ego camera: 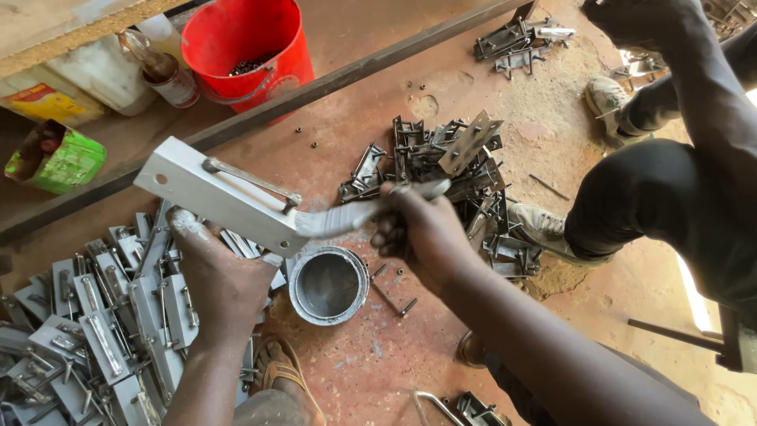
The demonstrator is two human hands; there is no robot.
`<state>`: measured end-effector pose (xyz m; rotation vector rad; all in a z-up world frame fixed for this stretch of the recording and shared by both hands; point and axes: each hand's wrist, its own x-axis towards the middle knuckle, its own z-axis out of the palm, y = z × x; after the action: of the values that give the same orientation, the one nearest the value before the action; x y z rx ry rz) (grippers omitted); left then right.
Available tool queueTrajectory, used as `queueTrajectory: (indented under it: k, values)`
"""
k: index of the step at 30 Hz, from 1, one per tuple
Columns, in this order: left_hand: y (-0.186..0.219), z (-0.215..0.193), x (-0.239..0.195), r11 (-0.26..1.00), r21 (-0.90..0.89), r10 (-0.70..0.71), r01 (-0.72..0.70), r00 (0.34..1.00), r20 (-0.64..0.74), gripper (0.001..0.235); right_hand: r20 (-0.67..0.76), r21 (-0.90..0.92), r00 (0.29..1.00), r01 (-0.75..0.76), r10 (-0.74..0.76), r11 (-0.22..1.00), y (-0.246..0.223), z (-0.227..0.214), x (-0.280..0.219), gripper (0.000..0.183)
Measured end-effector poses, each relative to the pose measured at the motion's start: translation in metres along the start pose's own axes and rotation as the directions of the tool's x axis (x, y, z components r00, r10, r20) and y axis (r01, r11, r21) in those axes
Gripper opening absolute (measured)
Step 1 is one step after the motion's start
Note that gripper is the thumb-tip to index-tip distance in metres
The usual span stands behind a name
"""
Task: Applying a grey coating to metal brackets using a small brush
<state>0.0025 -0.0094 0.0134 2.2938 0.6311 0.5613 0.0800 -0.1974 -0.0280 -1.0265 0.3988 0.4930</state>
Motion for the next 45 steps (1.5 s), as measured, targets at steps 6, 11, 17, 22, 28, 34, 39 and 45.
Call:
queueTrajectory:
  k: [6, 11, 17, 22, 28, 34, 39, 45]
  values:
    - [0.016, -0.014, 0.004, 0.998, 0.046, -0.051, 0.050, 0.998, 0.026, 0.095, 0.009, 0.005, 0.998, 0.063, -0.064, 0.998, -0.012, -0.008, 0.007, 0.025]
    - [-0.006, 0.000, 0.001, 0.977, 0.196, 0.083, -0.086, 0.996, 0.027, 0.096, 0.090, -0.145, 0.990, 0.119, -0.107, 0.982, 0.001, -0.009, 0.007, 0.024]
    - [-0.034, 0.015, -0.004, 0.932, 0.361, -0.014, -0.040, 0.989, 0.146, 0.097, 0.163, -0.213, 0.952, 0.289, -0.258, 0.933, -0.016, 0.005, -0.011, 0.025]
    - [-0.024, 0.019, -0.004, 0.914, 0.403, -0.028, -0.052, 0.981, 0.190, 0.096, 0.252, -0.330, 0.925, 0.357, -0.283, 0.874, -0.002, 0.003, -0.011, 0.023]
    - [-0.021, 0.009, -0.004, 0.908, 0.407, 0.040, -0.103, 0.986, 0.159, 0.093, 0.128, -0.637, 0.970, 0.242, -0.208, 0.732, -0.021, 0.002, -0.009, 0.014]
    - [-0.024, 0.048, -0.045, 0.904, 0.264, 0.147, -0.337, 0.823, 0.549, 0.085, 0.057, -0.492, 0.951, 0.291, -0.303, 0.820, -0.031, 0.002, 0.011, 0.018]
    - [-0.023, 0.054, -0.056, 0.893, 0.128, 0.273, -0.431, 0.747, 0.606, 0.091, -0.001, -0.104, 0.937, 0.346, -0.348, 0.932, -0.050, -0.008, 0.030, 0.023]
    - [-0.018, 0.050, -0.041, 0.924, 0.199, 0.151, -0.327, 0.790, 0.594, 0.092, -0.005, -0.196, 0.929, 0.362, -0.370, 0.911, -0.053, -0.049, 0.065, 0.045]
